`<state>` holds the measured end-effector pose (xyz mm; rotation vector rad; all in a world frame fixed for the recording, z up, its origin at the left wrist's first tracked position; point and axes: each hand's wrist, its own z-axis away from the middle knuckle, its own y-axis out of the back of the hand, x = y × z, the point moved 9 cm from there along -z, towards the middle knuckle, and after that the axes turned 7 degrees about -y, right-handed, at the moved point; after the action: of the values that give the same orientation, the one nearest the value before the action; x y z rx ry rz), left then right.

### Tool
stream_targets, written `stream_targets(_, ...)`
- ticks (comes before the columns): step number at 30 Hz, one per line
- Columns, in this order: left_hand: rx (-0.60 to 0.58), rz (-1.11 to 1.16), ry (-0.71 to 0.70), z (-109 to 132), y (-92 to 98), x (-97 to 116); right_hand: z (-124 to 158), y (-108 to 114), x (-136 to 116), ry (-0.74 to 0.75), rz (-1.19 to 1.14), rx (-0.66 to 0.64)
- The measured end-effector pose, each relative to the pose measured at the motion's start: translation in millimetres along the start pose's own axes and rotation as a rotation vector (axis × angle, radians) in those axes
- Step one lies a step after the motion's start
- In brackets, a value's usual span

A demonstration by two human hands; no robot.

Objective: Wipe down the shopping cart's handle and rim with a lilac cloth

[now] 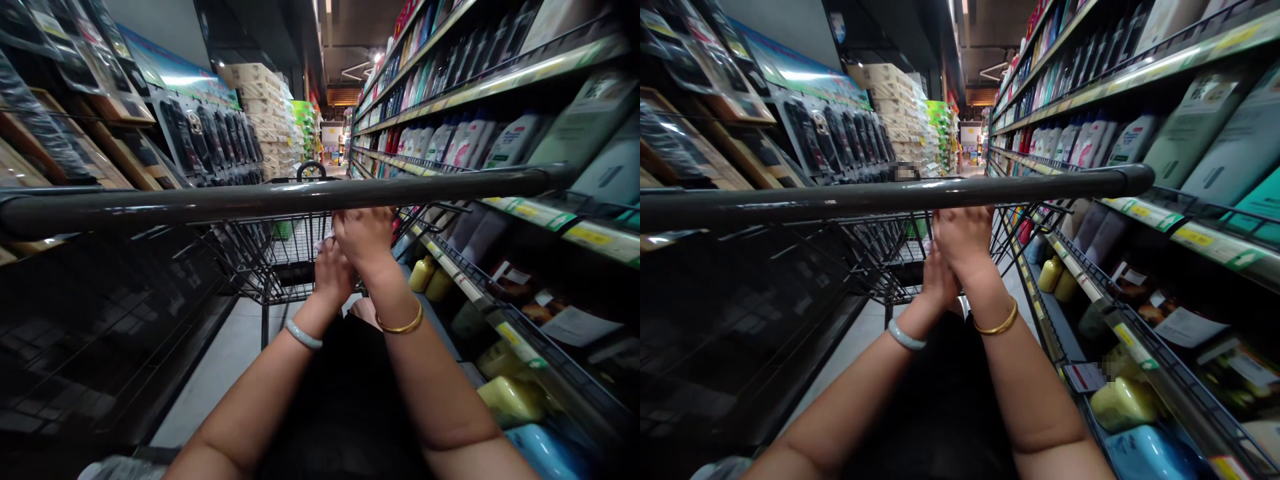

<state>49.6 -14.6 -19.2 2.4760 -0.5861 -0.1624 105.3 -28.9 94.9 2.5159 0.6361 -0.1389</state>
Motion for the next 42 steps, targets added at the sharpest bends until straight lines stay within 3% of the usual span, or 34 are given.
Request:
stream_targets(2, -0.087, -0.025, -0.029, 16, -4.1, 0, 0, -1, -1, 0.014, 0.023, -0.025)
stream_targets(4, -0.001, -0.042, -0.041, 25, 17.3, -4, 1, -3, -1, 0.023, 0.036, -0.036)
stream_targets(8, 0.389, -0.019, -0.075, 13, 109.2, -7, 1, -4, 0, 0.006, 0.033, -0.027)
stream_targets(11, 0.536, -0.046, -0.039, -5, 155.1, -13, 0, -5, 1, -0.018, 0.046, -0.043)
stream_targets(12, 0.557, -0.062, -0.026, -6, 159.1, -16, 0, -5, 0, -0.022, 0.052, -0.050)
stream_targets(14, 0.539, -0.086, -0.012, -2, 147.5, -23, 0, -5, 0, -0.021, 0.060, -0.061)
stream_targets(17, 0.381, -0.071, 0.005, 18, 99.6, -40, 0, -4, -1, -0.015, 0.050, -0.041)
stream_targets(19, 0.320, -0.032, 0.050, 33, 80.0, -54, 0, -2, -1, -0.005, 0.022, 0.004)
stream_targets(21, 0.374, 0.004, 0.073, 39, 90.5, -62, 1, -1, -1, 0.009, -0.007, 0.047)
stream_targets(25, 0.579, -0.024, 0.106, 27, 157.1, -64, 2, -5, 0, 0.010, 0.003, 0.052)
stream_targets(27, 0.621, -0.067, 0.099, 20, 173.1, -64, 2, -6, 0, 0.004, 0.025, 0.036)
stream_targets(29, 0.573, -0.113, 0.092, 19, 162.0, -67, 1, -5, 0, 0.005, 0.037, 0.023)
stream_targets(32, 0.397, -0.112, 0.068, 29, 116.2, -75, 1, -2, -2, 0.014, 0.030, 0.030)
stream_targets(34, 0.358, -0.066, 0.077, 38, 101.3, -79, 1, 0, -2, 0.019, 0.029, 0.043)
stream_targets(36, 0.431, -0.031, 0.098, 40, 115.8, -78, 1, -1, -2, 0.026, 0.042, 0.052)
stream_targets(40, 0.712, -0.075, 0.076, 30, 188.7, -61, 2, -6, -1, 0.023, 0.101, 0.054)
stream_targets(42, 0.771, -0.085, 0.104, 25, 206.2, -62, 2, -9, 0, 0.007, 0.152, 0.022)
